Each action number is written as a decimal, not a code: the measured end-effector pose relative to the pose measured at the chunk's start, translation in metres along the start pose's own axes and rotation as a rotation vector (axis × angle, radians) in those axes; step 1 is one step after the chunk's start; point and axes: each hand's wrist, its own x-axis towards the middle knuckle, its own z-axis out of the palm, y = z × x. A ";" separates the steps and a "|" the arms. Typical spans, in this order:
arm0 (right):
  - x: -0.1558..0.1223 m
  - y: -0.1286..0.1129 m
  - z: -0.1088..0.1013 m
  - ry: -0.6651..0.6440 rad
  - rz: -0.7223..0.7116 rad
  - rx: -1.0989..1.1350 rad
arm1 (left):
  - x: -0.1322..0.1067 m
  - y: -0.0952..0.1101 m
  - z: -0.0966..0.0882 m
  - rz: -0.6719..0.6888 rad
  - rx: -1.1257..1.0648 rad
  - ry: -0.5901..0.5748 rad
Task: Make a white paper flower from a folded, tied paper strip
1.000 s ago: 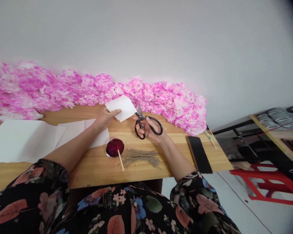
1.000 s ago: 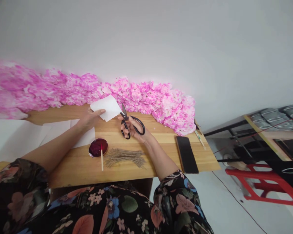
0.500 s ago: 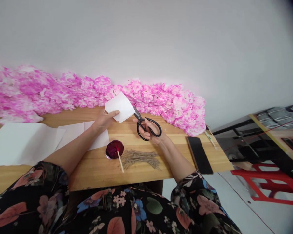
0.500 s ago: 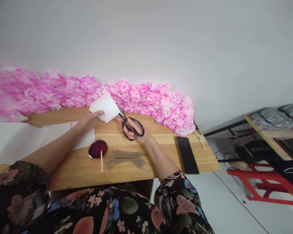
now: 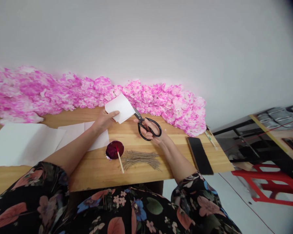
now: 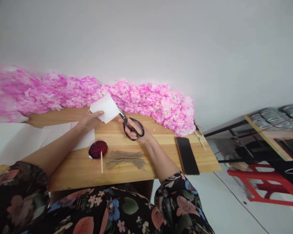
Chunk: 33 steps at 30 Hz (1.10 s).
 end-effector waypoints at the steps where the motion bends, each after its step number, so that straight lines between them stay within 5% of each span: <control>1: 0.000 0.001 -0.001 -0.009 0.001 0.001 | 0.000 0.000 0.000 -0.007 0.007 0.004; 8: -0.002 0.005 -0.004 -0.074 -0.045 -0.014 | 0.000 -0.002 -0.002 -0.021 0.023 0.010; 33: 0.002 0.004 -0.003 0.053 -0.029 -0.063 | 0.000 -0.005 -0.006 0.002 0.117 -0.037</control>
